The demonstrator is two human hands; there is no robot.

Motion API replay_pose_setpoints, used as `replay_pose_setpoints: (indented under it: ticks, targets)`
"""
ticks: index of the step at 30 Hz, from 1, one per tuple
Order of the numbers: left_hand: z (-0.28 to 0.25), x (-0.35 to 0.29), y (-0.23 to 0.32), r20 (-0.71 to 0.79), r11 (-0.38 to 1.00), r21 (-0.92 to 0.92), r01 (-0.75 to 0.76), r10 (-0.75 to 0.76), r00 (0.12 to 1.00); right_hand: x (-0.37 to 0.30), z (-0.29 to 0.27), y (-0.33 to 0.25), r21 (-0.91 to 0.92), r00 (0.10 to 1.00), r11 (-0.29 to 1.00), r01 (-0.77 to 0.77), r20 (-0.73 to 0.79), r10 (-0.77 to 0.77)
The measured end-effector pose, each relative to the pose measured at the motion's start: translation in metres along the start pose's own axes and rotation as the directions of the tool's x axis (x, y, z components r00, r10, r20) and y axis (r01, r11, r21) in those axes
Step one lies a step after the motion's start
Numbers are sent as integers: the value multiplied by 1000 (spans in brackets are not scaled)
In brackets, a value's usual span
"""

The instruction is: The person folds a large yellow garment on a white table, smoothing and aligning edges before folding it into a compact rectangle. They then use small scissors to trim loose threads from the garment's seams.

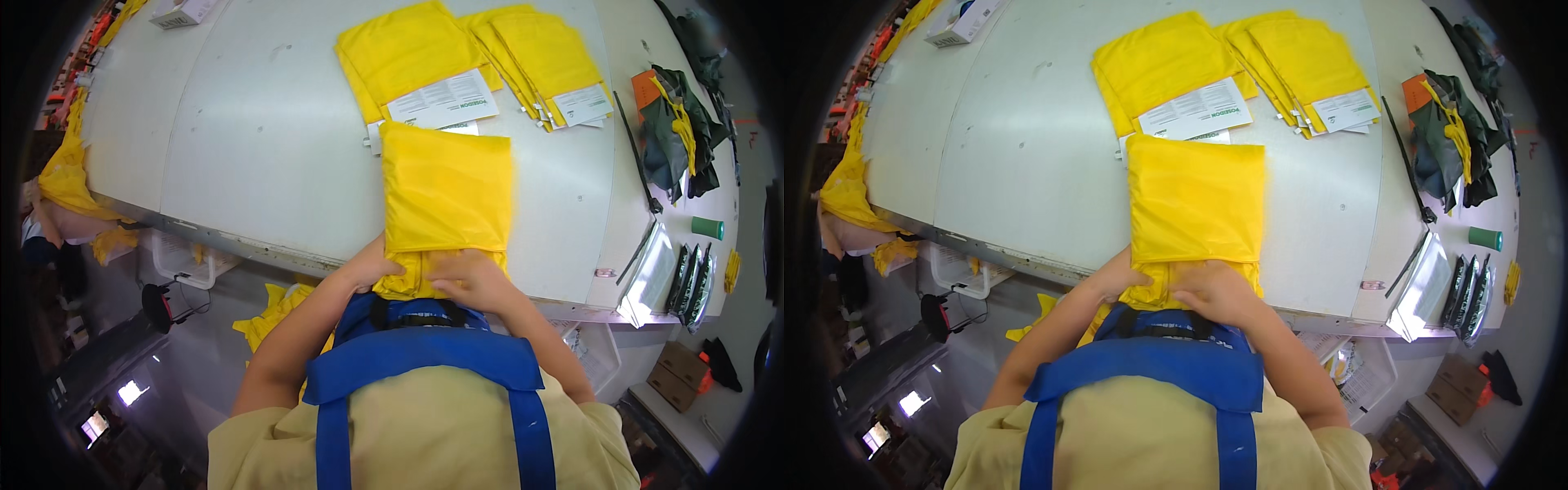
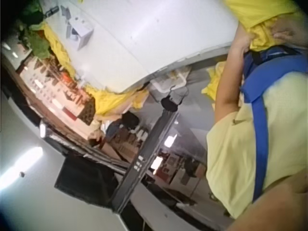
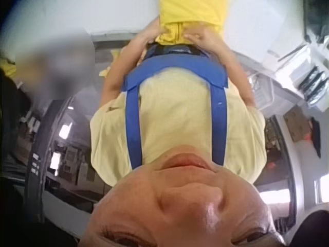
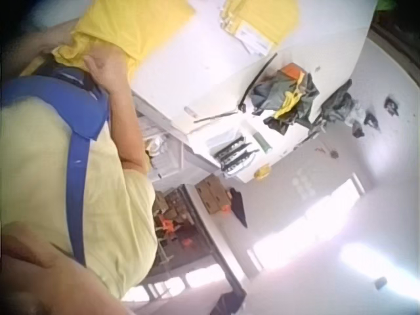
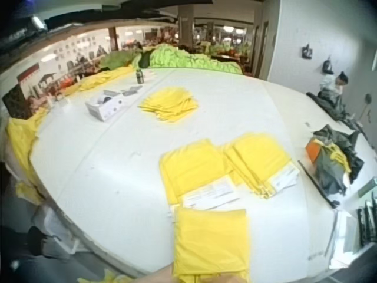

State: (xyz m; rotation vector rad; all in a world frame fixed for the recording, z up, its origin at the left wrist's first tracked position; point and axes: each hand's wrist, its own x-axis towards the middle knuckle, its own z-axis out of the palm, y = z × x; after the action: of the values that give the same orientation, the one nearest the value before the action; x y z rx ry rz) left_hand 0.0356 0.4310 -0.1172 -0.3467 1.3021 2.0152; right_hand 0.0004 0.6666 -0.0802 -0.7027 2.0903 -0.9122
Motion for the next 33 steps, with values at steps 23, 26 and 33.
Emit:
replay_pose_setpoints:
  ticks: [23,26,33]
  targets:
    - [-13,37,75,31,939,-288,-186,203,979,-32,18,20,623,312,738,259,-777,546]
    - [11,54,75,-46,954,-196,-228,224,974,-72,31,-3,745,860,610,-270,-98,501]
    - [34,65,16,-304,663,748,15,324,896,-9,-44,21,26,621,976,-217,-768,159]
